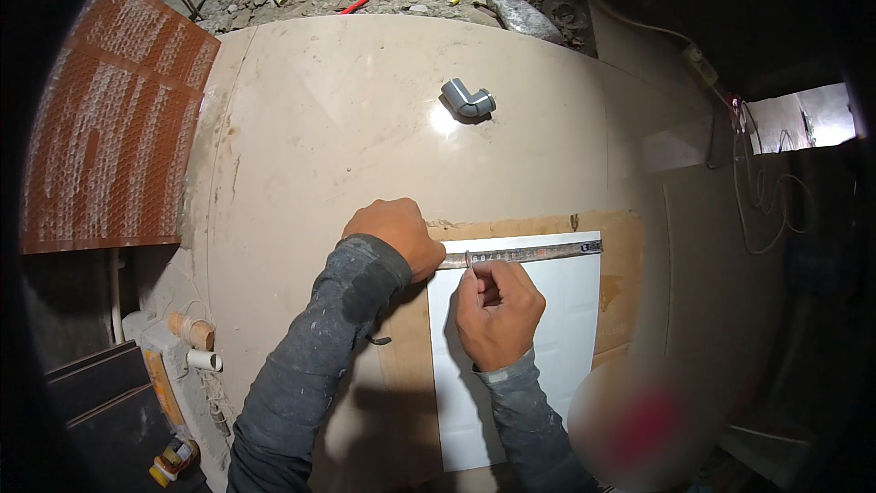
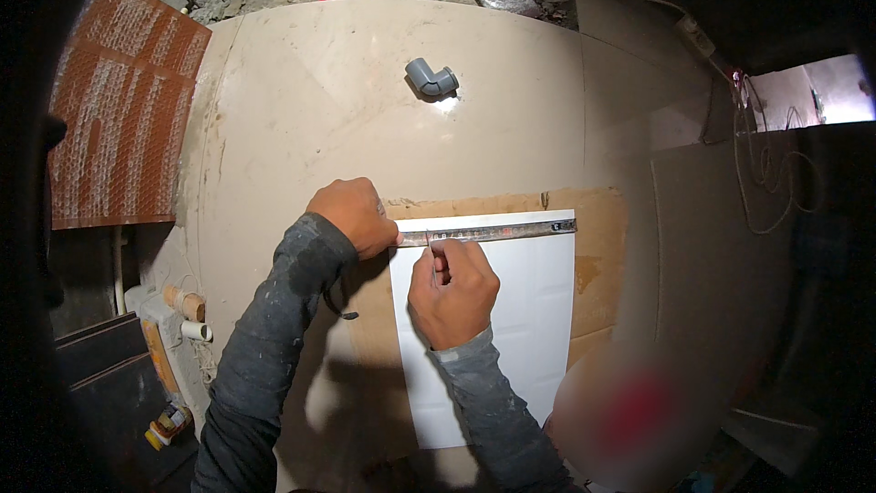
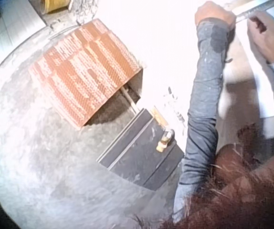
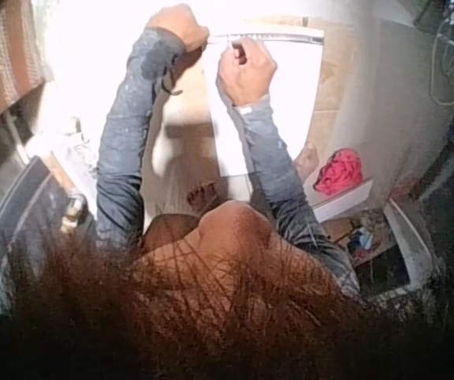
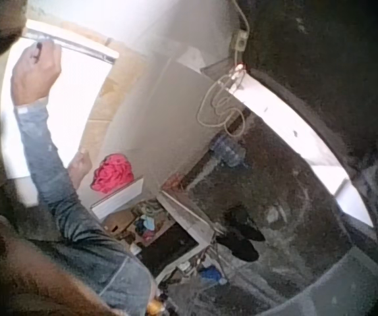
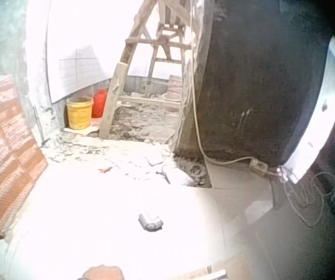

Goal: The person measures and marks a white ceramic tile using a metal ruler and a utility knife. They wipe the tile surface with a pink cloth, then score and snap the tile along the marked line. The person repeats the measuring and marking process on the cut tile.

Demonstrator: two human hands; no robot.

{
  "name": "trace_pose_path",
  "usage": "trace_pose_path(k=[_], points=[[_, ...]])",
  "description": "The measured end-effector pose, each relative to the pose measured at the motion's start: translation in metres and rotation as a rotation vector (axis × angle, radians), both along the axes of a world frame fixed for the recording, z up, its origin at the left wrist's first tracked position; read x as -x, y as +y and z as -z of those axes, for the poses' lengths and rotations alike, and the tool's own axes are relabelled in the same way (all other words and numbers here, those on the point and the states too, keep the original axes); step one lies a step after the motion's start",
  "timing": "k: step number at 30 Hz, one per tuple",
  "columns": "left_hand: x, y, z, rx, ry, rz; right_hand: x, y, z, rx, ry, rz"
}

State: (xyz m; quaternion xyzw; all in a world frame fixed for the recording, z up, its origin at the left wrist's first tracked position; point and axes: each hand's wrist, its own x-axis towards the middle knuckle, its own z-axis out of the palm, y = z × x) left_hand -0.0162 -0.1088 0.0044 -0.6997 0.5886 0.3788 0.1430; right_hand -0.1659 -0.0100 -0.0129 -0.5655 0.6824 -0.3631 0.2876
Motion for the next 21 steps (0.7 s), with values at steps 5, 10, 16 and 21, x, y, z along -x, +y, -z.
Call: trace_pose_path(k=[5, 10, 16, 21], points=[[-0.001, -0.0005, 0.0013, -0.006, 0.001, 0.003, -0.0026, -0.0001, 0.0001, 0.007, 0.041, 0.011], [-0.001, 0.0005, 0.0036, -0.002, 0.002, -0.007, -0.0034, 0.0004, 0.0017, 0.019, 0.021, 0.016], [-0.0017, 0.0026, 0.0048, 0.012, -0.009, 0.004, -0.0034, -0.0008, 0.0006, 0.018, 0.099, -0.004], [-0.0009, 0.0042, 0.0029, 0.053, -0.014, -0.014, -0.0035, -0.0019, 0.0, -0.015, 0.115, 0.0]])
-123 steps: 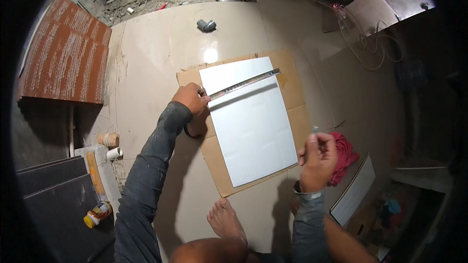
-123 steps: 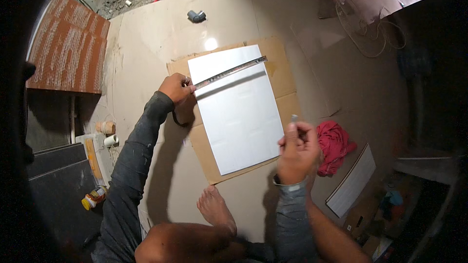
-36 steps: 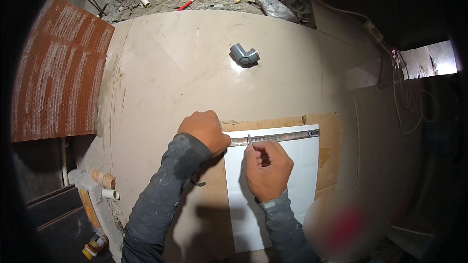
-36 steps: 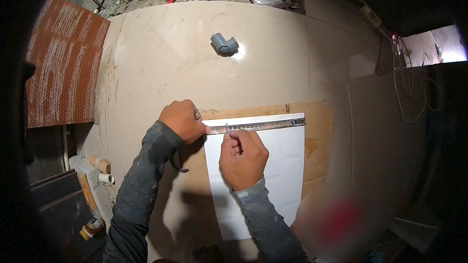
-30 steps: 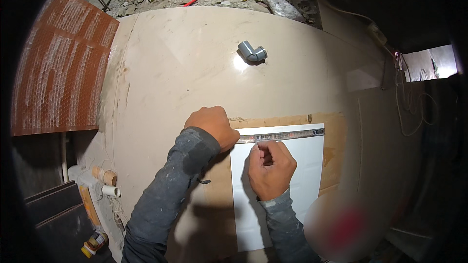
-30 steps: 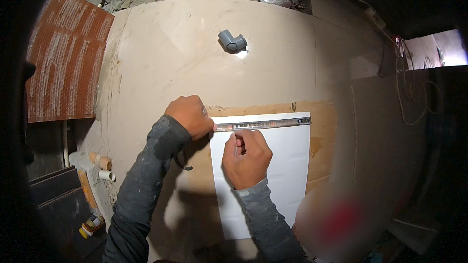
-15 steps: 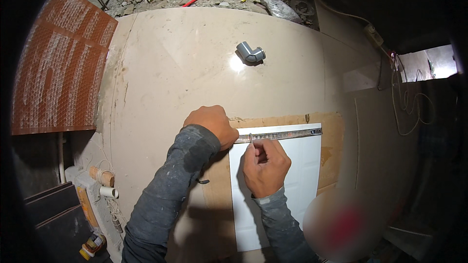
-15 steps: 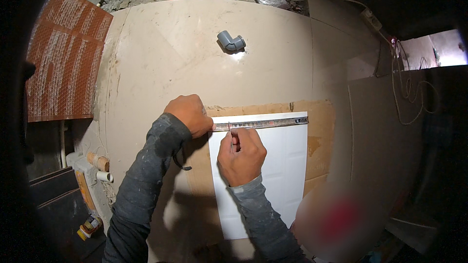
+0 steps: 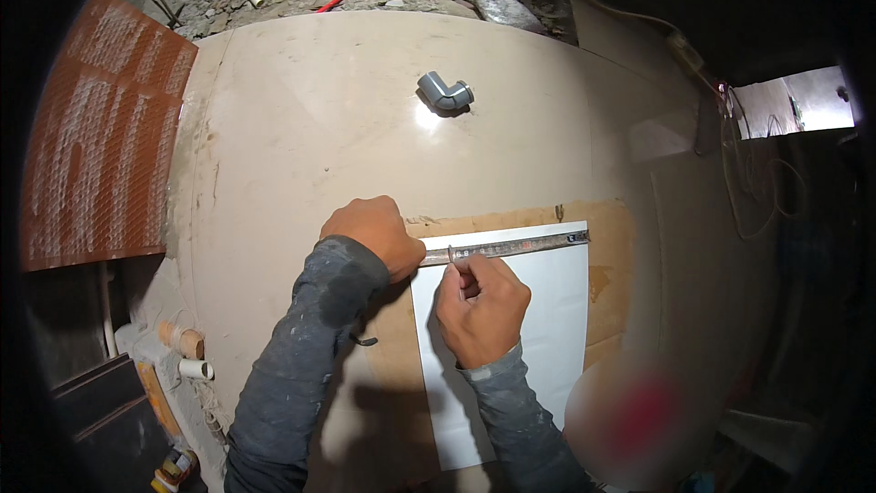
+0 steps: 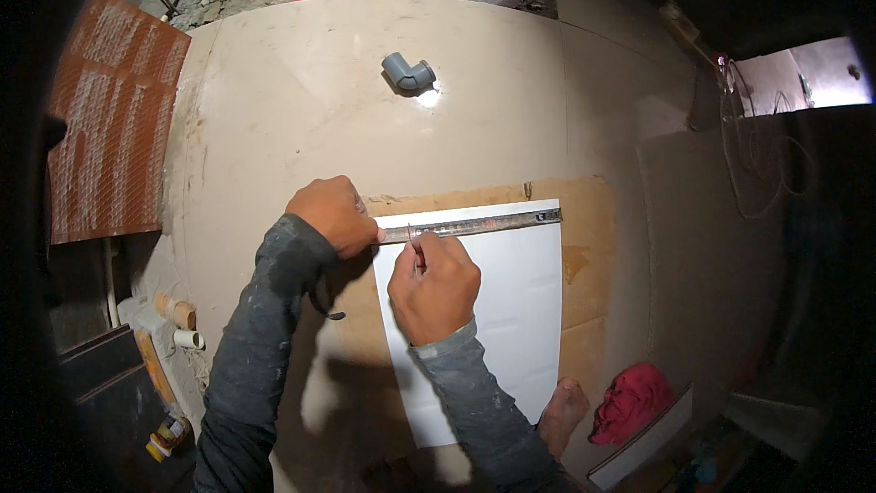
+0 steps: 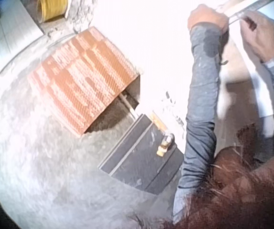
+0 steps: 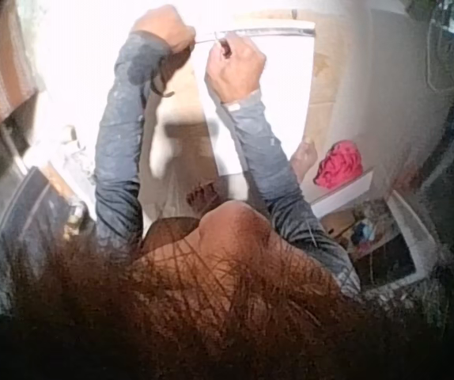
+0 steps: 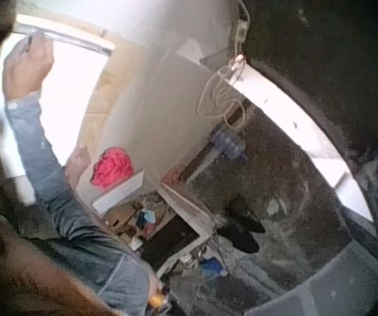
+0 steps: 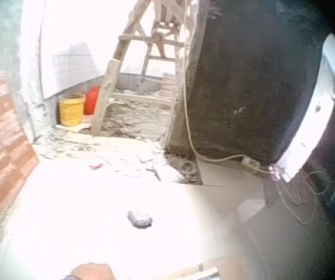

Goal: The person measures and marks a white ceramic tile using a metal ruler and a utility knife. They wipe the tile surface with a pink cloth, then score and snap the tile along the marked line. The person repeats the measuring and marking process on the cut tile.

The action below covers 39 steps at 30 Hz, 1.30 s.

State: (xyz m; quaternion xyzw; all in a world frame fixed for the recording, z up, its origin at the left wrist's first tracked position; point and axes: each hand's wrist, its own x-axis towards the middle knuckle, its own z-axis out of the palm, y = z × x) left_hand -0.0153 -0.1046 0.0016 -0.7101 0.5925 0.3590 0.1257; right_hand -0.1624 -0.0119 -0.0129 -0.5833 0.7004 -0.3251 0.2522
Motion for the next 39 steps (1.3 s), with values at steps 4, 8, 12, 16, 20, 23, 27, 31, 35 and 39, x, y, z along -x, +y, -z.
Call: trace_pose_path(k=[4, 8, 12, 16, 20, 23, 27, 31, 35, 39], points=[[0.0, -0.002, 0.0, -0.045, 0.003, 0.01, -0.001, 0.0, 0.002, 0.019, 0.033, -0.013], [0.0, 0.001, 0.002, -0.003, 0.007, -0.02, -0.003, 0.0, 0.004, 0.033, 0.051, -0.011], [-0.001, -0.001, 0.003, -0.032, -0.002, -0.003, -0.002, 0.0, 0.003, -0.011, 0.078, -0.015], [0.0, 0.0, 0.002, 0.013, -0.014, 0.001, -0.001, -0.002, 0.002, 0.005, 0.067, -0.023], [0.001, 0.001, 0.001, 0.015, -0.022, -0.018, -0.002, -0.003, 0.002, 0.008, 0.077, -0.025], [0.001, -0.001, 0.0, -0.01, -0.023, -0.009, -0.003, -0.003, 0.001, -0.027, 0.051, -0.044], [0.002, -0.002, -0.004, -0.046, -0.018, -0.016, -0.004, -0.002, -0.001, -0.058, 0.05, -0.062], [0.001, -0.003, -0.01, -0.031, 0.002, 0.019, -0.004, -0.002, 0.0, -0.033, 0.052, -0.054], [0.001, -0.002, -0.011, -0.072, -0.005, 0.018, -0.003, -0.003, 0.002, 0.001, 0.083, -0.036], [0.001, -0.001, -0.007, -0.04, -0.022, -0.007, -0.001, -0.004, 0.002, 0.005, 0.087, -0.048]])
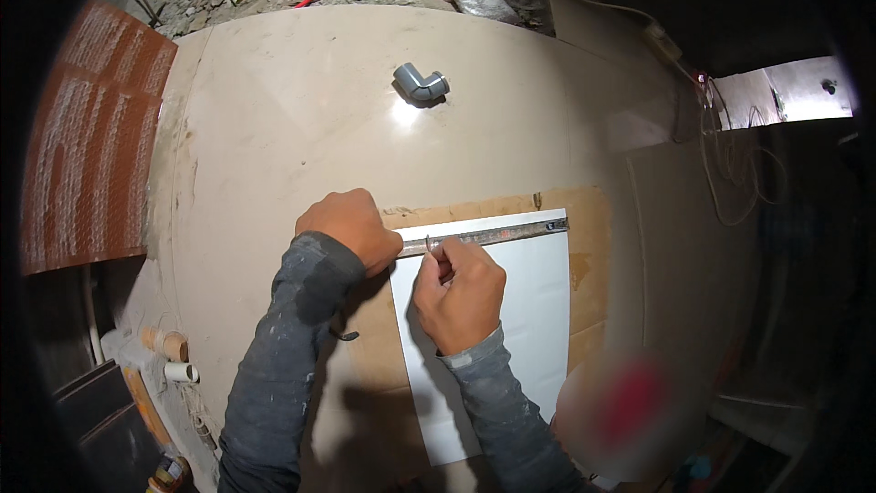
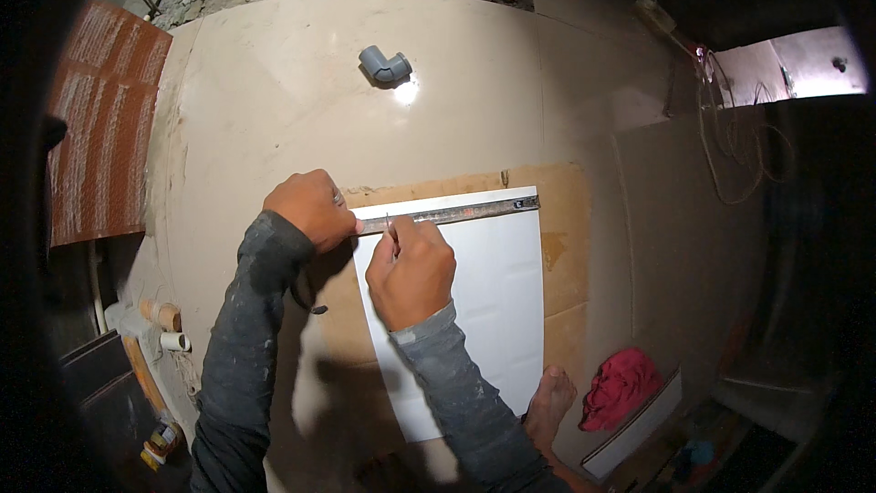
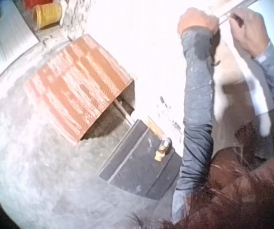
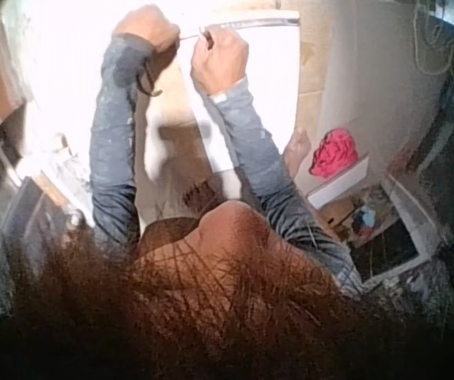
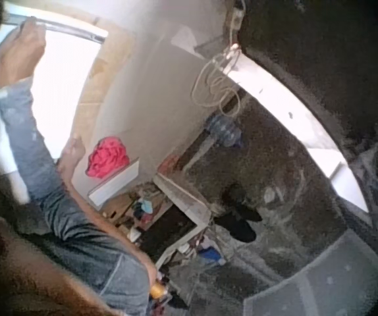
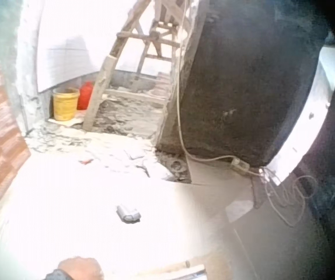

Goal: The person measures and marks a white ceramic tile using a metal ruler and a utility knife. They wipe the tile surface with a pink cloth, then score and snap the tile along the marked line. The person repeats the measuring and marking process on the cut tile.

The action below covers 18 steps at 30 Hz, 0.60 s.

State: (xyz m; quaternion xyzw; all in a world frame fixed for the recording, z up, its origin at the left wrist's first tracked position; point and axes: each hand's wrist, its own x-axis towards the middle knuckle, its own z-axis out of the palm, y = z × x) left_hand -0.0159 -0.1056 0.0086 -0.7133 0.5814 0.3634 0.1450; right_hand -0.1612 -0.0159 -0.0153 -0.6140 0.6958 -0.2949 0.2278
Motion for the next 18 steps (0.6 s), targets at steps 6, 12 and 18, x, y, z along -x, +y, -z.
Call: trace_pose_path(k=[6, 12, 18], points=[[-0.001, 0.0009, 0.0037, 0.013, 0.012, -0.006, 0.0013, -0.0009, -0.0011, -0.01, -0.037, 0.011], [0.0007, -0.001, -0.0029, -0.046, 0.022, -0.002, 0.0026, -0.0021, -0.0009, -0.026, -0.024, -0.009], [0.002, 0.0022, -0.0049, 0.008, 0.04, 0.002, 0.0026, -0.0033, -0.0016, -0.003, -0.012, -0.014]])
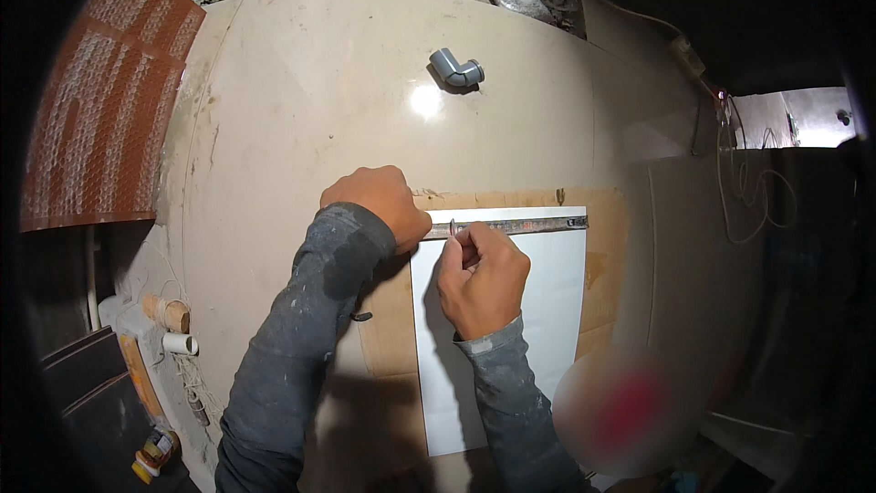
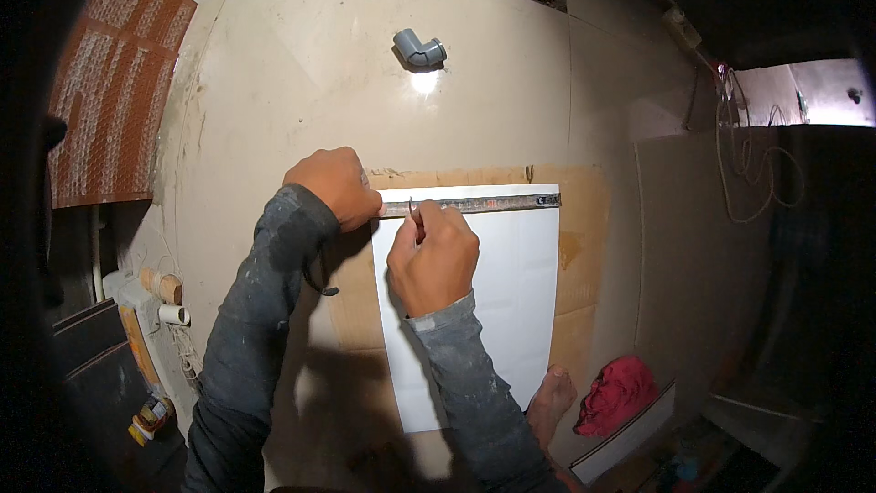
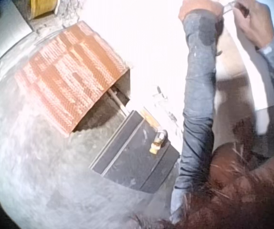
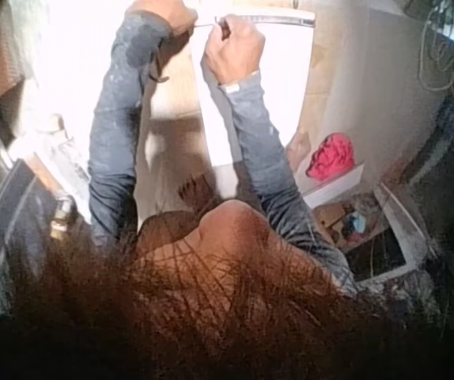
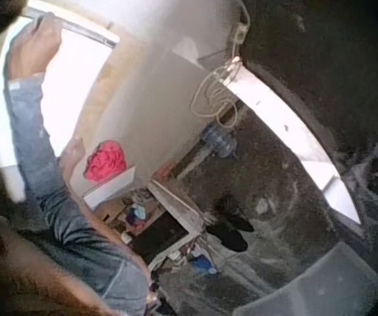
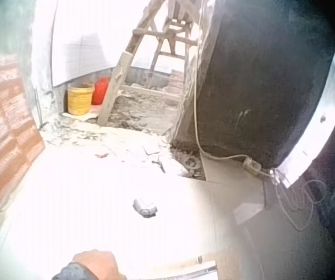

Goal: The person measures and marks a white ceramic tile using a metal ruler and a utility knife. They wipe the tile surface with a pink cloth, then score and snap the tile along the marked line. The person repeats the measuring and marking process on the cut tile.

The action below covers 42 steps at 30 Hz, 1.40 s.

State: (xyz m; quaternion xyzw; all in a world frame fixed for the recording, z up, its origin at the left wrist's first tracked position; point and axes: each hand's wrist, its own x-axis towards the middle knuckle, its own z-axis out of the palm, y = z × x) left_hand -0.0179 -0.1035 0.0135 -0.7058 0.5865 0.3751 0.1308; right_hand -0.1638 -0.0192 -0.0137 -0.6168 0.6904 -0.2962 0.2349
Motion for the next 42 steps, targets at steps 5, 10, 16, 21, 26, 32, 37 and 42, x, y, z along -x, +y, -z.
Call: trace_pose_path(k=[5, 10, 16, 21, 26, 32, 37, 42], points=[[-0.0014, -0.0031, -0.0009, -0.054, 0.003, 0.009, 0.0003, -0.0003, -0.0012, 0.0, 0.02, -0.033], [-0.0008, -0.0031, -0.0036, 0.009, 0.002, 0.004, 0.0007, -0.002, -0.0015, -0.038, -0.002, -0.011], [-0.0014, -0.0058, -0.0058, -0.058, 0.002, 0.013, 0.0006, -0.0012, -0.0044, -0.076, -0.084, 0.001], [-0.0014, -0.0057, -0.0079, -0.069, 0.015, 0.002, -0.0009, -0.001, -0.006, -0.053, -0.032, -0.008], [-0.0033, -0.0049, -0.0079, -0.078, 0.033, 0.012, -0.0022, -0.0003, -0.006, -0.082, -0.032, 0.008], [-0.0034, -0.003, -0.0046, -0.056, 0.031, 0.004, -0.0014, -0.001, -0.0041, -0.055, -0.006, 0.001], [-0.0044, -0.0051, -0.0027, -0.063, 0.036, 0.018, -0.0018, -0.0003, -0.0048, -0.101, -0.031, 0.016], [-0.0053, -0.0062, -0.0027, -0.109, 0.058, 0.025, -0.0016, -0.0006, -0.0045, -0.071, -0.034, 0.006]])
